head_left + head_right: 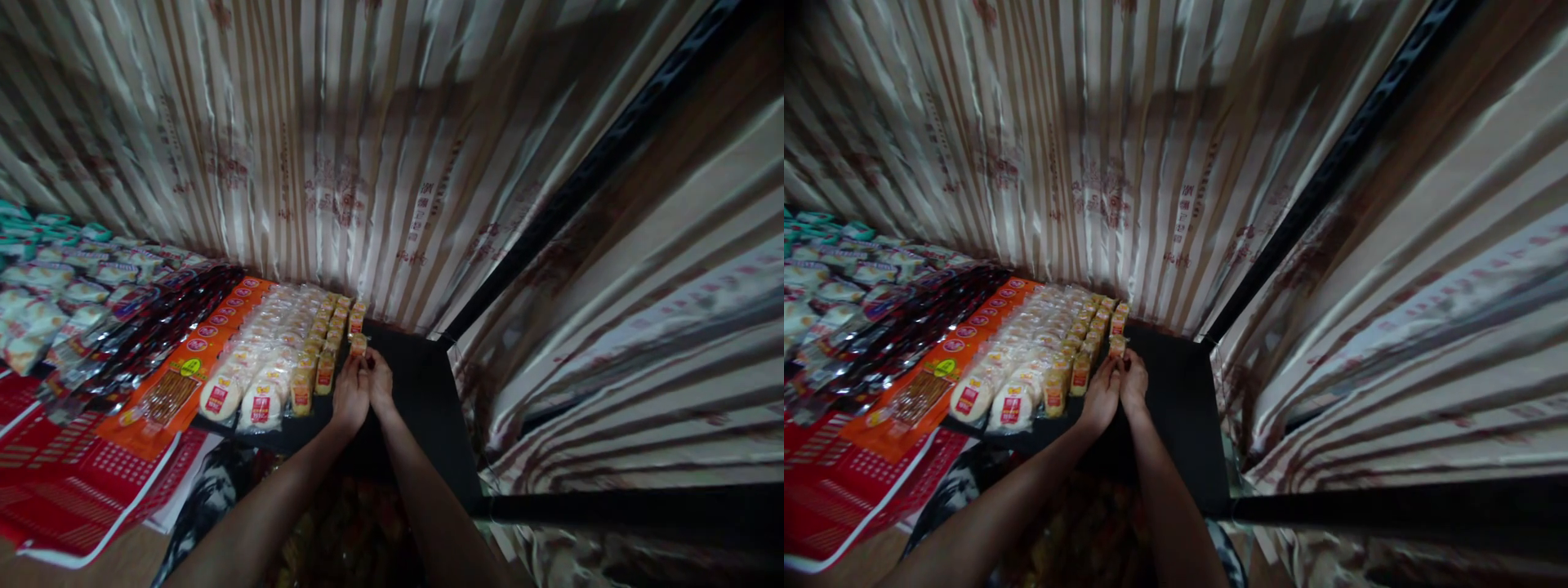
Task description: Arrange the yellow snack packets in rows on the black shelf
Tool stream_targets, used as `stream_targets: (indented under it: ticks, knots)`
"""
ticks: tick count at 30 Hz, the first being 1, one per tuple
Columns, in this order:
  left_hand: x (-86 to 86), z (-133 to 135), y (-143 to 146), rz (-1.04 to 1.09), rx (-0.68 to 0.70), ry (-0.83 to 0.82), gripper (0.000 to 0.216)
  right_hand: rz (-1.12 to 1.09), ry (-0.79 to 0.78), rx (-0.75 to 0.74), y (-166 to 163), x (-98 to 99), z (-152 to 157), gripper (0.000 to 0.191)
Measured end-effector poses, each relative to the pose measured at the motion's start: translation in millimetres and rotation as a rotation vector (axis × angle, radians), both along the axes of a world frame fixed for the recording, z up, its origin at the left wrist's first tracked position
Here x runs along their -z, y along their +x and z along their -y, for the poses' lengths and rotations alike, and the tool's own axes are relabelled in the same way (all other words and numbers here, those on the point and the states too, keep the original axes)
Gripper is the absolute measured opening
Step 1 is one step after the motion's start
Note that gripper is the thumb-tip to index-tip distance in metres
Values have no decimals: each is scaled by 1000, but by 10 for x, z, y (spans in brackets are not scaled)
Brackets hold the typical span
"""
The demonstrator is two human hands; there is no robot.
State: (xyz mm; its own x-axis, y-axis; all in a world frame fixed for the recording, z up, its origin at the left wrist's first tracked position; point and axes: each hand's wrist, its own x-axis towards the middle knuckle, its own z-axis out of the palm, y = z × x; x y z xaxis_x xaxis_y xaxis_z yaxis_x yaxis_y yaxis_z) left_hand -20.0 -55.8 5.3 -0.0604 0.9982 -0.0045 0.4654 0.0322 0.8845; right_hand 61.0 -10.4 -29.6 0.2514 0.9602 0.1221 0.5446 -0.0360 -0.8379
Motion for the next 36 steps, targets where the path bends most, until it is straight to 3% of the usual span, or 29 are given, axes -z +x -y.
stream_targets:
  ticks: [4, 10, 17, 24, 36]
  knots:
    - [19, -103, 32, 51, -2, 4, 46, -74, 45, -22, -38, 34, -153, 40]
    - [57, -192, 33, 92, -30, 6, 47, 26, 109, 11, -72, 82, -249, 38]
    - [107, -204, 45, 83, -51, 58, 48, 67, 154, 58, -83, 147, -290, 49]
    - [94, -214, 41, 81, -53, 62, 48, 55, 127, -50, -91, 177, -400, 43]
    - [203, -232, 52, 114, -18, 59, 51, 136, 151, -14, -140, 230, -381, 41]
